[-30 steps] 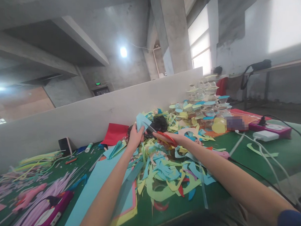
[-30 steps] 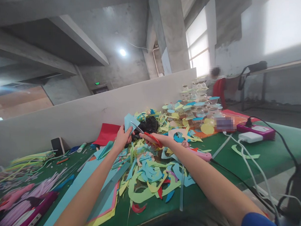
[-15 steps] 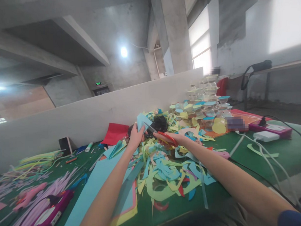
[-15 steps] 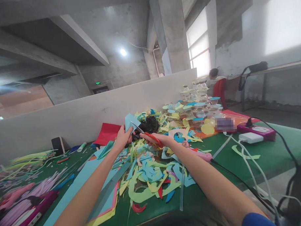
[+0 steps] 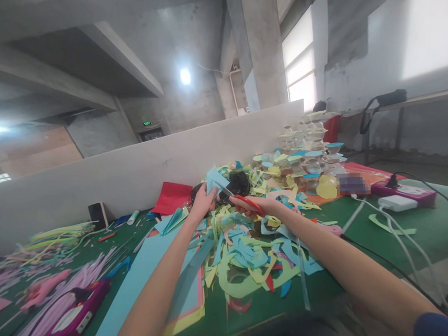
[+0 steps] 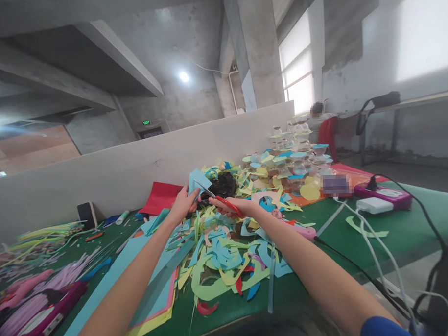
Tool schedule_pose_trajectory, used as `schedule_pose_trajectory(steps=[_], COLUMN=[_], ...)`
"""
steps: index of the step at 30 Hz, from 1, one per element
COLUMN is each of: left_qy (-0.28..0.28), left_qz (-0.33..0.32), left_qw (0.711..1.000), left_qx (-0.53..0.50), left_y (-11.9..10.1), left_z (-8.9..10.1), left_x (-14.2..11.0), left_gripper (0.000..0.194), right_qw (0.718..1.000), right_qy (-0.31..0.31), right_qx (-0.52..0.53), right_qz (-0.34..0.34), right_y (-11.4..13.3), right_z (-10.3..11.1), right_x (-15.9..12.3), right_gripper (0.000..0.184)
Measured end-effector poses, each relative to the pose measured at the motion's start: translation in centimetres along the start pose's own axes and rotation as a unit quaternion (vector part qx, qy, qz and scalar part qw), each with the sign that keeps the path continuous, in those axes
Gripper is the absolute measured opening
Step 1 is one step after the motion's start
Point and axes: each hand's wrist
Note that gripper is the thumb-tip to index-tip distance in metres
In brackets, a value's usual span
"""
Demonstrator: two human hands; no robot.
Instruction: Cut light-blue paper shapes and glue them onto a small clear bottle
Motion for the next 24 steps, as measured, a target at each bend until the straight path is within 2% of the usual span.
schedule_pose_trajectory(steps=[3, 6, 11, 18, 24], left_qy=[0.015, 0.019, 0.026, 0.046, 0.053], left_qz=[0.007, 0.014, 0.031, 0.047, 0.052], left_qw=[1.0, 1.0, 0.999, 0.997, 0.996], left_qx=[0.001, -0.002, -0.012, -0.032, -0.043], left_y=[-0.01, 0.08, 0.4, 0.42, 0.13], left_z=[-0.21, -0.2, 0.06, -0.36, -0.47], left_x=[-0.1, -0.12, 0.01, -0.13, -0.25], left_gripper=[0.032, 0.034, 0.041, 0.044, 0.045], right_qw=[1.0, 1.0, 0.998, 0.998, 0.997], right_qy=[-0.004, -0.008, -0.046, -0.019, -0.055], right_qx=[0.021, -0.001, -0.047, -0.039, -0.056], right_qz=[-0.015, -0.019, 0.0, 0.038, 0.028], right_y=[-0.14, -0.19, -0.06, -0.47, -0.78], right_z=[-0.02, -0.1, -0.25, -0.19, -0.09], right_x=[-0.04, -0.04, 0.02, 0.53, 0.85], right_gripper=[0.047, 0.047, 0.049, 0.048, 0.05])
Point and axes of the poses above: each hand's wrist, its own x-axis towards the middle knuckle, its own z-axis out of the back of the hand, y = z × x, and after that the axes turned 12 degrees about -z, right-handed
